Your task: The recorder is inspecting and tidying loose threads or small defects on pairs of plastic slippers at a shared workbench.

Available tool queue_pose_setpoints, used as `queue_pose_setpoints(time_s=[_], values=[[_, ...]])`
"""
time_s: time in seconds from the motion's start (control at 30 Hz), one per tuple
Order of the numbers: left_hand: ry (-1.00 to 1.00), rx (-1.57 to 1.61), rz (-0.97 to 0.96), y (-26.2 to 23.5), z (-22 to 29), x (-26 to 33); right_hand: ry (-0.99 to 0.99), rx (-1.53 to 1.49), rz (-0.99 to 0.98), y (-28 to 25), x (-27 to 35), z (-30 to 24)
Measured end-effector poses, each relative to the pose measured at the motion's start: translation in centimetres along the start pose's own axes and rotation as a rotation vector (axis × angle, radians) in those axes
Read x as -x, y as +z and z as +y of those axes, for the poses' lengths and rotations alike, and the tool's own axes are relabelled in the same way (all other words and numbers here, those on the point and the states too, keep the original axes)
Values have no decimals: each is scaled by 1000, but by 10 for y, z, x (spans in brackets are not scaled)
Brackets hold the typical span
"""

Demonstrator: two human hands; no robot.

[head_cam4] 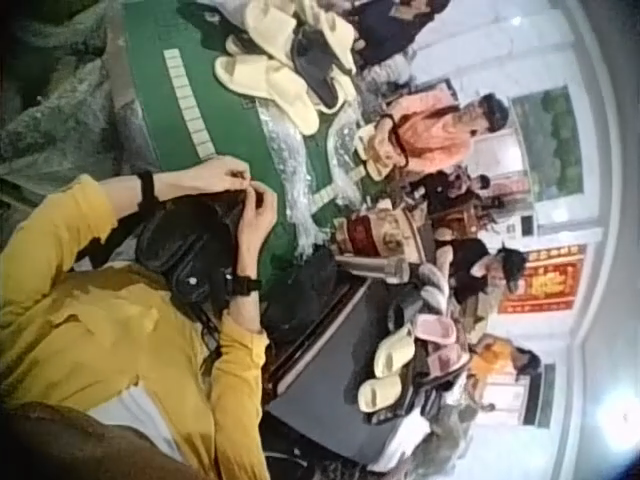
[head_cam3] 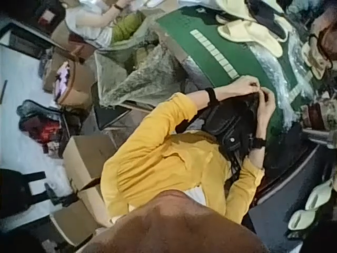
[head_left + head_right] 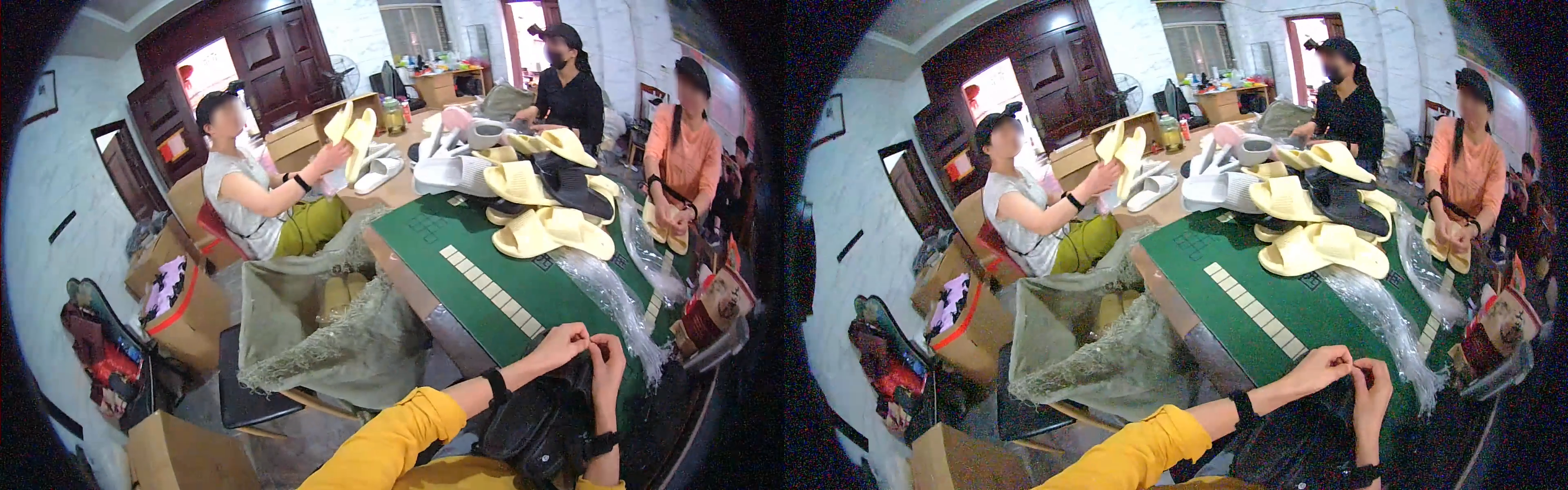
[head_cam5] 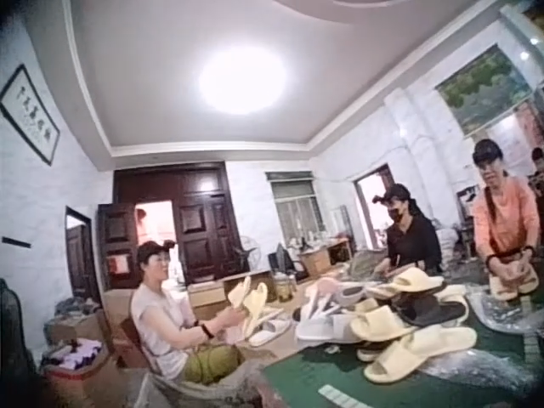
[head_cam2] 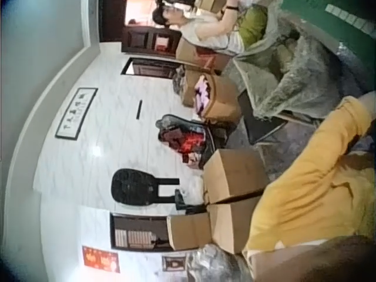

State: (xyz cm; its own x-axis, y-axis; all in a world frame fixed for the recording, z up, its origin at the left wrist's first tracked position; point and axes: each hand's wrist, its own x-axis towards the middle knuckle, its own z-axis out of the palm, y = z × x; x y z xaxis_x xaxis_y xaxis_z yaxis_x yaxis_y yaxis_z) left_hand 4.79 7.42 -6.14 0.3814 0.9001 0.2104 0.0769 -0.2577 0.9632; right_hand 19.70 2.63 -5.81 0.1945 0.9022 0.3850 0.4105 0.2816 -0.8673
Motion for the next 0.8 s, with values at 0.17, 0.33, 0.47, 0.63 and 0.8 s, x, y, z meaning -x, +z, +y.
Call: queue_pose_setpoints(time_s=[0.17,0.33,0.47,0.63,0.8], values=[[143,-31,160,5,19,14,58,-174,-29,-2,-3,10],[407,-731,-19,3,41,90,176,-393,48,-5,-6,23],[302,-784,-183,18,42,155,164,-490,176,-4,-6,29],[351,-867,-45,42,32,146,127,-570,202,-10,-9,23],[161,-969,-149,22,40,137,32,-250,69,-30,-8,-11]])
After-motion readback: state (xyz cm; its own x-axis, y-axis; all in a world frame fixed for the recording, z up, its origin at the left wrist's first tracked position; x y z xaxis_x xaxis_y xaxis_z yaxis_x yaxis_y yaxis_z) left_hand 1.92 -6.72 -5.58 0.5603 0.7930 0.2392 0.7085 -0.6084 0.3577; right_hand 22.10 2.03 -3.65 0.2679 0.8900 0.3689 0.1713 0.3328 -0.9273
